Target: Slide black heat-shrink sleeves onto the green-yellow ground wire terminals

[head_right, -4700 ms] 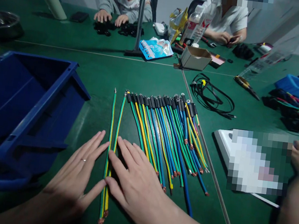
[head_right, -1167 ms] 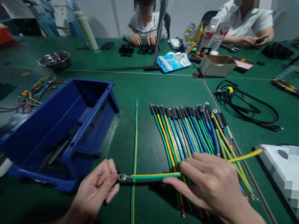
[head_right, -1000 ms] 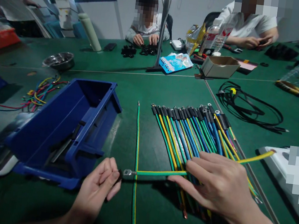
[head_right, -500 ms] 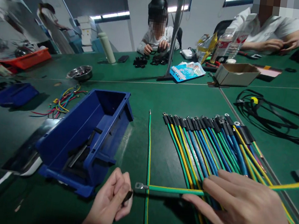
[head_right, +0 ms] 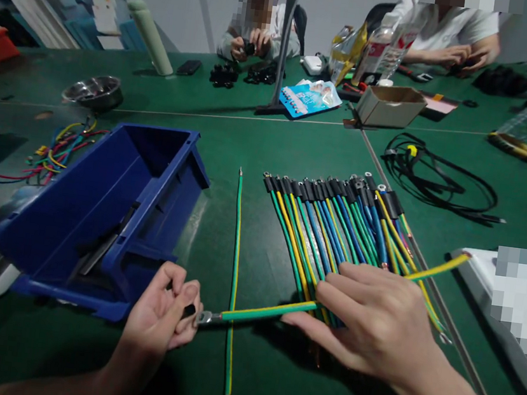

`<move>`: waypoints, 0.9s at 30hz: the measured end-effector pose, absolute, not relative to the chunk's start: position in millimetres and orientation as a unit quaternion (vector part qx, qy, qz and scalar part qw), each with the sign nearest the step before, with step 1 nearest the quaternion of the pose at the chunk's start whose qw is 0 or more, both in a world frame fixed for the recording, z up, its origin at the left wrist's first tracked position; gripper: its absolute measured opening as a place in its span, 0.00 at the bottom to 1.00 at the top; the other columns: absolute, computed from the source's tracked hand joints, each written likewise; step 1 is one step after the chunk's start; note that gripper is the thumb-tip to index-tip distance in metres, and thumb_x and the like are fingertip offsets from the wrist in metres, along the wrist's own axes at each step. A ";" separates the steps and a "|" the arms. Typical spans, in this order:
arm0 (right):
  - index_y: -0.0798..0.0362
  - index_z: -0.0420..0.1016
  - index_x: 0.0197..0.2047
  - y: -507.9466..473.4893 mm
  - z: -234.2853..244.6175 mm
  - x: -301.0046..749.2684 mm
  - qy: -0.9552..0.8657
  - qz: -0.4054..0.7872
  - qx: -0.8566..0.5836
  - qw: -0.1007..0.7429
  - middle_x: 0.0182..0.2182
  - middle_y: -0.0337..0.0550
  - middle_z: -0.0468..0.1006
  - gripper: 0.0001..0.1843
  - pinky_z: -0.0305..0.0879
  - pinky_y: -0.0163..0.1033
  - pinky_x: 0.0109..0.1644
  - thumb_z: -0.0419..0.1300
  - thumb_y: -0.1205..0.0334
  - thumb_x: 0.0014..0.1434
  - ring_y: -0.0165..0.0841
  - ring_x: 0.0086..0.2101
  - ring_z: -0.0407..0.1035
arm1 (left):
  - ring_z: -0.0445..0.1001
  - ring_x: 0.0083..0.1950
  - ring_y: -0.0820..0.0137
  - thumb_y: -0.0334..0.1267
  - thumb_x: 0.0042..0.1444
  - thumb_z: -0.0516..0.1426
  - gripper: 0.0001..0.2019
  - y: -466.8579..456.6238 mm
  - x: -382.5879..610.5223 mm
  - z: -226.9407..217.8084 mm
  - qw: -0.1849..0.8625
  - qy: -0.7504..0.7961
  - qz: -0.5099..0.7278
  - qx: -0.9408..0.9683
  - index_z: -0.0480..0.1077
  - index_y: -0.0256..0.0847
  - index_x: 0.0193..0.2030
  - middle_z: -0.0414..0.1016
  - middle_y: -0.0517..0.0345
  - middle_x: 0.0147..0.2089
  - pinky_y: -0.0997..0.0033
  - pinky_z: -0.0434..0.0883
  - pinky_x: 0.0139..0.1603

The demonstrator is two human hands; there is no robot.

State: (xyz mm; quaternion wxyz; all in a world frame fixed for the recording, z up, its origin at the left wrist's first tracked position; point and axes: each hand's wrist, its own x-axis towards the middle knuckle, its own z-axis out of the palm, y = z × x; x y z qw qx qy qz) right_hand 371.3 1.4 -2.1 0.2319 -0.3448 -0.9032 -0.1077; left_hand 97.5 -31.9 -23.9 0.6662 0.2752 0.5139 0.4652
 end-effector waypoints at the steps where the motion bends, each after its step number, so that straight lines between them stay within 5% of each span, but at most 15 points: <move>1: 0.50 0.62 0.23 1.3 -1.8 370.9 -0.900 -0.103 -0.351 0.235 0.18 0.35 0.60 0.24 0.47 0.40 0.29 0.59 0.50 0.68 0.30 0.22 0.55 | 0.51 0.18 0.85 0.51 0.57 0.66 0.27 -32.4 97.7 -23.0 0.663 0.518 0.464 0.278 0.50 0.45 0.33 0.57 0.74 0.24 0.88 0.49 0.17; 13: 0.51 0.60 0.22 -0.7 -1.8 359.4 -0.899 -0.067 -0.362 0.237 0.18 0.34 0.60 0.26 0.45 0.40 0.29 0.58 0.50 0.69 0.30 0.23 0.54 | 0.62 0.21 0.82 0.34 0.60 0.62 0.18 -40.8 100.1 -16.5 0.600 0.565 0.467 0.320 0.51 0.45 0.36 0.63 0.74 0.23 0.85 0.59 0.23; 27: 0.51 0.62 0.21 0.4 -2.3 354.5 -0.903 -0.085 -0.356 0.225 0.17 0.34 0.61 0.26 0.47 0.39 0.28 0.60 0.49 0.67 0.29 0.22 0.54 | 0.68 0.33 0.75 0.35 0.59 0.60 0.10 -44.0 90.4 -38.7 0.574 0.591 0.396 0.405 0.59 0.44 0.35 0.67 0.67 0.31 0.75 0.65 0.35</move>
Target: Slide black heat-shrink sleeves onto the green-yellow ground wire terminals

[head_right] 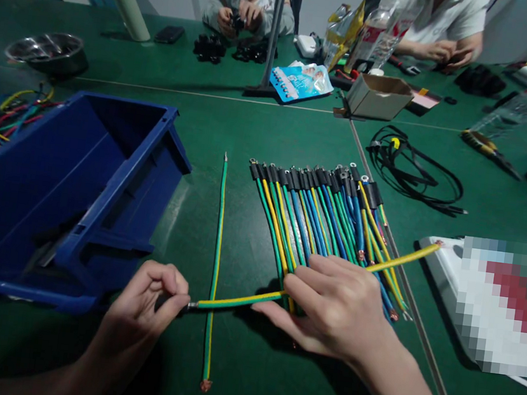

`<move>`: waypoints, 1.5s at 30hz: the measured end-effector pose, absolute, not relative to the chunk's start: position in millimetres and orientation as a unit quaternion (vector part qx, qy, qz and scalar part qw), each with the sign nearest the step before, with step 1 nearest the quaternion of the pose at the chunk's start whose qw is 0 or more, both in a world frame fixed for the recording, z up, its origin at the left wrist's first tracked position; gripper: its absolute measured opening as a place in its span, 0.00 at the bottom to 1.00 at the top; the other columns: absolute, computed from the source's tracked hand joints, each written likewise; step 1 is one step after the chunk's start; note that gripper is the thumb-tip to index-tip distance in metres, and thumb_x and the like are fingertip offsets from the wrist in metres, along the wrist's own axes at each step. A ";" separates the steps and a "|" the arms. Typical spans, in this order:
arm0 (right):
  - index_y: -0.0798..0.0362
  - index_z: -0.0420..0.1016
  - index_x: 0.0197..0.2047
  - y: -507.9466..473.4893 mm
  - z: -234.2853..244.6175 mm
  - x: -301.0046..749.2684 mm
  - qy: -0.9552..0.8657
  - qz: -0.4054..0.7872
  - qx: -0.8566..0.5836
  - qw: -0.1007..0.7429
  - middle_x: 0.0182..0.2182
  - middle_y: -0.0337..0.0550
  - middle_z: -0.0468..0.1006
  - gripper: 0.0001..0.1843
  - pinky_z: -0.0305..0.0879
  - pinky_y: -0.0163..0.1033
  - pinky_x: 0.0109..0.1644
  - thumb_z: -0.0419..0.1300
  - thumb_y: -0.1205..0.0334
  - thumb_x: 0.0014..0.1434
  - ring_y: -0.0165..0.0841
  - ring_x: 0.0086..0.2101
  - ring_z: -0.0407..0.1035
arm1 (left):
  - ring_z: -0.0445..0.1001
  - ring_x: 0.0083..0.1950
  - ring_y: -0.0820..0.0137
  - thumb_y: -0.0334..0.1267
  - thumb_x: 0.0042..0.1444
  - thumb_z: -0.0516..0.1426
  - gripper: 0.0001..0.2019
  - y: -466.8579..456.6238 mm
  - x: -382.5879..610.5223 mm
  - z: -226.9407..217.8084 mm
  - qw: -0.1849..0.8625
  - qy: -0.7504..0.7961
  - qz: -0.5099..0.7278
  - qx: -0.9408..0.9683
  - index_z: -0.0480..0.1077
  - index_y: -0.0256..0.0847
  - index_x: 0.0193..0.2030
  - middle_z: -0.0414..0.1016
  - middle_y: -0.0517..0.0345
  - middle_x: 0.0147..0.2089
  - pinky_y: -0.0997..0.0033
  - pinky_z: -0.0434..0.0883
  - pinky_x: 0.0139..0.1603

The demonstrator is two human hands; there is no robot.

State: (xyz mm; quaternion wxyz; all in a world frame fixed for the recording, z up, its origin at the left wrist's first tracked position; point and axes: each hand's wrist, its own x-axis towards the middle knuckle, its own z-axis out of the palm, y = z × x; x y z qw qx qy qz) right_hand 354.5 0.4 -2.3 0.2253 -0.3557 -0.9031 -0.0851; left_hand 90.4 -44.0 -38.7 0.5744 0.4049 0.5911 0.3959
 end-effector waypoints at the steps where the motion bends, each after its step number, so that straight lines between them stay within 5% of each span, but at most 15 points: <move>1: 0.52 0.62 0.21 0.6 -3.6 353.9 -0.904 -0.083 -0.354 0.224 0.17 0.34 0.62 0.26 0.47 0.39 0.28 0.60 0.48 0.67 0.29 0.22 0.54 | 0.68 0.33 0.75 0.35 0.58 0.60 0.10 -43.9 89.4 -40.3 0.575 0.591 0.386 0.413 0.60 0.44 0.34 0.67 0.67 0.31 0.75 0.65 0.35; 17: 0.52 0.65 0.21 4.6 -2.8 358.3 -0.894 -0.106 -0.373 0.225 0.17 0.35 0.62 0.26 0.48 0.38 0.28 0.62 0.47 0.66 0.29 0.21 0.56 | 0.69 0.33 0.74 0.45 0.68 0.54 0.09 -40.6 83.8 -27.9 0.607 0.553 0.340 0.459 0.63 0.45 0.49 0.70 0.64 0.34 0.76 0.66 0.33; 33: 0.53 0.66 0.21 -0.6 -4.7 356.8 -0.893 -0.098 -0.372 0.233 0.17 0.36 0.62 0.23 0.48 0.39 0.29 0.64 0.52 0.65 0.30 0.23 0.57 | 0.79 0.30 0.75 0.34 0.50 0.67 0.04 -34.9 83.6 -19.9 0.528 0.575 0.380 0.497 0.79 0.47 0.33 0.80 0.64 0.30 0.83 0.71 0.32; 45: 0.52 0.64 0.21 -4.7 -8.2 346.8 -0.907 -0.065 -0.347 0.229 0.17 0.35 0.61 0.23 0.46 0.40 0.28 0.65 0.53 0.64 0.30 0.22 0.55 | 0.79 0.33 0.72 0.37 0.51 0.70 0.06 -39.7 83.0 -27.2 0.574 0.545 0.357 0.496 0.81 0.50 0.36 0.81 0.62 0.32 0.77 0.71 0.34</move>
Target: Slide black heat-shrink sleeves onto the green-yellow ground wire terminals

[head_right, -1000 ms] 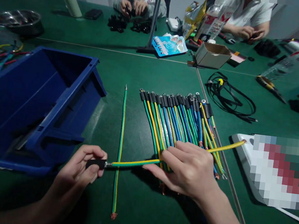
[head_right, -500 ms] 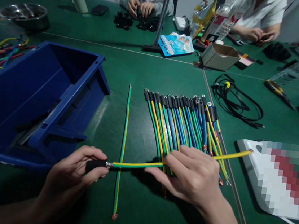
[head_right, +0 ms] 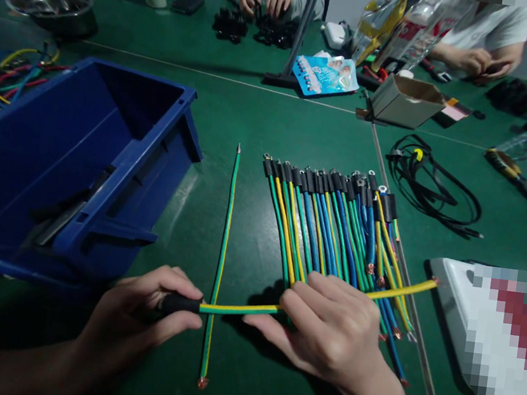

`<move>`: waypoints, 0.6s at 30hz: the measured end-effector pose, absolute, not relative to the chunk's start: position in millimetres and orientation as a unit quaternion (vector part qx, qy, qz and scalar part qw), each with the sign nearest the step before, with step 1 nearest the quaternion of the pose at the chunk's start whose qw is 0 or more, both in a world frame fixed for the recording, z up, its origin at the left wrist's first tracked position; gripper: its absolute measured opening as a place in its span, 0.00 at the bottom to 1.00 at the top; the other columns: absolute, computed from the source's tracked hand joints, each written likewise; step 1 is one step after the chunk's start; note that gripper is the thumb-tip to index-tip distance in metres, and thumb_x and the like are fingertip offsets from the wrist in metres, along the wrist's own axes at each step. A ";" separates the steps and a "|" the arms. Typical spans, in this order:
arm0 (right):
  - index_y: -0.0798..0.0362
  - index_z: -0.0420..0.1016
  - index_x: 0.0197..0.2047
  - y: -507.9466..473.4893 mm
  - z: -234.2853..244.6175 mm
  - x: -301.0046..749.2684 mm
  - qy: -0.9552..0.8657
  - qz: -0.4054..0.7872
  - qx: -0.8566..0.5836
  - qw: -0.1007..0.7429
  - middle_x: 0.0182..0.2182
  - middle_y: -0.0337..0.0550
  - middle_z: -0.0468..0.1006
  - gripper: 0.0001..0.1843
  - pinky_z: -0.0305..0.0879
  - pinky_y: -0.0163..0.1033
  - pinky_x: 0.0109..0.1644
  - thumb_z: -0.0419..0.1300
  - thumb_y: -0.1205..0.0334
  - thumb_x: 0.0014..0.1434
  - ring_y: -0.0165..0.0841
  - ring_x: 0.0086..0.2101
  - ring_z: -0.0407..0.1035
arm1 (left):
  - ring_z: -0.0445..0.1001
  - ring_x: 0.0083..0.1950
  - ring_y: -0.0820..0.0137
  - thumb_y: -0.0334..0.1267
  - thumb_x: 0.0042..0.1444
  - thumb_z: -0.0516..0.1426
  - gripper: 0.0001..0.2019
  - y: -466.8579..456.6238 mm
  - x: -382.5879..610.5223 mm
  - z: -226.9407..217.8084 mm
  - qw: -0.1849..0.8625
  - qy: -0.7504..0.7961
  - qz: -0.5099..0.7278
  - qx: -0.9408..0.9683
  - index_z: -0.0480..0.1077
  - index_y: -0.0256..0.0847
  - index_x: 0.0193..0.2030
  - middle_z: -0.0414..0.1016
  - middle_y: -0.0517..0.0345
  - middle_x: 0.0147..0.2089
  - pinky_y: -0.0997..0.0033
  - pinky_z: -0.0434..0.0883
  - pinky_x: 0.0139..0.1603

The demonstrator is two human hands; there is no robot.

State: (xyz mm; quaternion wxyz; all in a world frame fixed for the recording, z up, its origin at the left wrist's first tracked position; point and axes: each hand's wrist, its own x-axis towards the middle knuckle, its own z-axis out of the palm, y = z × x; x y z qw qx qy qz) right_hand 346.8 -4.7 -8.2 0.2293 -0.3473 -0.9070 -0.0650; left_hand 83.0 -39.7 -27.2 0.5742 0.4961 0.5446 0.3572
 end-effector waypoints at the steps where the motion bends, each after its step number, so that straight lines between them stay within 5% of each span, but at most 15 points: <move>1: 0.52 0.64 0.21 -4.8 -7.7 346.5 -0.907 -0.065 -0.347 0.229 0.17 0.35 0.61 0.24 0.47 0.40 0.28 0.65 0.52 0.64 0.30 0.22 0.55 | 0.80 0.36 0.71 0.37 0.51 0.70 0.10 -39.4 82.7 -27.9 0.587 0.537 0.352 0.493 0.80 0.51 0.40 0.82 0.62 0.35 0.77 0.73 0.38; 6: 0.52 0.64 0.20 -2.4 -3.9 353.9 -0.902 -0.102 -0.351 0.228 0.17 0.36 0.62 0.25 0.47 0.40 0.28 0.66 0.50 0.63 0.29 0.22 0.56 | 0.78 0.55 0.66 0.39 0.46 0.74 0.32 -37.8 80.3 -27.9 0.643 0.501 0.372 0.444 0.68 0.53 0.56 0.78 0.57 0.55 0.71 0.76 0.55; 12: 0.53 0.69 0.24 1.7 -5.8 370.6 -0.898 -0.137 -0.358 0.214 0.18 0.36 0.66 0.20 0.50 0.38 0.28 0.69 0.52 0.60 0.29 0.22 0.59 | 0.77 0.40 0.71 0.34 0.52 0.68 0.13 -35.2 83.5 -27.3 0.602 0.528 0.371 0.471 0.75 0.47 0.44 0.79 0.60 0.44 0.75 0.73 0.42; 18: 0.53 0.70 0.25 0.8 -6.0 371.7 -0.901 -0.141 -0.352 0.213 0.19 0.36 0.67 0.19 0.50 0.39 0.29 0.69 0.52 0.59 0.29 0.22 0.60 | 0.80 0.43 0.71 0.33 0.58 0.62 0.05 -34.7 85.5 -29.1 0.576 0.543 0.378 0.480 0.75 0.47 0.41 0.78 0.61 0.42 0.76 0.74 0.43</move>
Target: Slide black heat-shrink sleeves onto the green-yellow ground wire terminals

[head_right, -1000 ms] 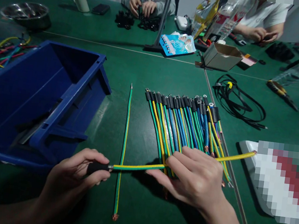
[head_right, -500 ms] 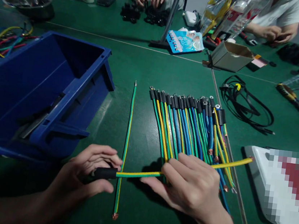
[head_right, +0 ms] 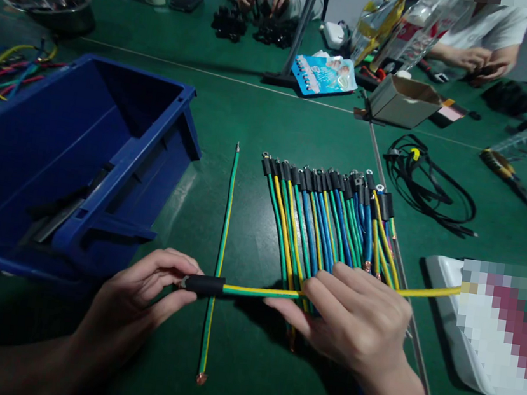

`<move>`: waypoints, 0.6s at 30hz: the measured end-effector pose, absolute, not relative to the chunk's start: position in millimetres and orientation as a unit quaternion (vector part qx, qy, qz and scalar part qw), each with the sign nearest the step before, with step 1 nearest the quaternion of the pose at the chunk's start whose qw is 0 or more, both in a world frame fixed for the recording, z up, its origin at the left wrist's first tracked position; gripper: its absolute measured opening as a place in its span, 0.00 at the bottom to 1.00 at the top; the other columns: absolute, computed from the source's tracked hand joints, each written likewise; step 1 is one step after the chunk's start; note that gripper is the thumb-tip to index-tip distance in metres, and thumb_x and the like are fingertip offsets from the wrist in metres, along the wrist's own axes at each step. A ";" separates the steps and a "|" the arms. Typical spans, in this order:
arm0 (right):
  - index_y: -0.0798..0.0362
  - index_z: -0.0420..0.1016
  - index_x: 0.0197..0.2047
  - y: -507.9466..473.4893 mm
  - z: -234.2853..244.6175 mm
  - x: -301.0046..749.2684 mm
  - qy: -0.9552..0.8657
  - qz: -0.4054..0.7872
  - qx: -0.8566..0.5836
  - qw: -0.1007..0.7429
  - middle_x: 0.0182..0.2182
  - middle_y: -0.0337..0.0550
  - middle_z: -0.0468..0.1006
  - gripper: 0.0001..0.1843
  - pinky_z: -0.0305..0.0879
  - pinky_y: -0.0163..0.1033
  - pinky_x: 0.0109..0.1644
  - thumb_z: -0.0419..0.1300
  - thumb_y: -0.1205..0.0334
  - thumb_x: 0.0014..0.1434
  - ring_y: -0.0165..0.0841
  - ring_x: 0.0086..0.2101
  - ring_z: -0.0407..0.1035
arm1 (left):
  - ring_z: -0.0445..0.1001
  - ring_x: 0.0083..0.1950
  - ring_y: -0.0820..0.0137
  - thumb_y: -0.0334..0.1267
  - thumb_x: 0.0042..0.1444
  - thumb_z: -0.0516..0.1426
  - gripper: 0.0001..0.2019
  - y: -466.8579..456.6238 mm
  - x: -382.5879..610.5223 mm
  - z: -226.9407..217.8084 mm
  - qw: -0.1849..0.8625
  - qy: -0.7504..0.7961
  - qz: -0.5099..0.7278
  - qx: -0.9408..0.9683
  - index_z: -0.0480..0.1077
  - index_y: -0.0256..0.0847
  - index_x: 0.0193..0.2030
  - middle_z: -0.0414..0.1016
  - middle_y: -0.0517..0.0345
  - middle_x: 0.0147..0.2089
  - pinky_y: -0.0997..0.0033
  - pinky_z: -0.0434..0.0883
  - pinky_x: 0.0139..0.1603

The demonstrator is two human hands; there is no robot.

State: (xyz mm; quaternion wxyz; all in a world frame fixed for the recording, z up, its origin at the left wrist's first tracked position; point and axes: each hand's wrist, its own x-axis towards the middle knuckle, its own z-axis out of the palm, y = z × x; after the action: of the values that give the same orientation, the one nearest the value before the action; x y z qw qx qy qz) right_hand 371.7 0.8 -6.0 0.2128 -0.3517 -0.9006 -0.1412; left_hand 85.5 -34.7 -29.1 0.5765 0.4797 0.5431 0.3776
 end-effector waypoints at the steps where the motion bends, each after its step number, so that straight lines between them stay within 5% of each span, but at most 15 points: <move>1: 0.53 0.70 0.25 0.8 -5.5 370.5 -0.900 -0.141 -0.352 0.213 0.19 0.36 0.67 0.20 0.50 0.39 0.28 0.69 0.51 0.60 0.29 0.22 0.60 | 0.80 0.43 0.71 0.34 0.58 0.62 0.05 -34.8 85.5 -28.9 0.573 0.542 0.379 0.485 0.76 0.47 0.40 0.78 0.61 0.42 0.76 0.74 0.43; 18: 0.53 0.70 0.24 0.5 -3.8 363.9 -0.900 -0.124 -0.355 0.222 0.19 0.38 0.69 0.22 0.47 0.40 0.28 0.68 0.49 0.61 0.29 0.22 0.58 | 0.78 0.37 0.71 0.33 0.52 0.64 0.05 -31.8 87.4 -25.2 0.549 0.554 0.365 0.508 0.76 0.47 0.36 0.78 0.62 0.37 0.73 0.72 0.40</move>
State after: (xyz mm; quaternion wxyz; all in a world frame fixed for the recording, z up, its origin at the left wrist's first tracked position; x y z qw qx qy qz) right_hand 363.9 0.5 -3.8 0.2220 -0.3550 -0.8996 -0.1240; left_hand 87.4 -31.8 -25.2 0.5488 0.5081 0.5543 0.3651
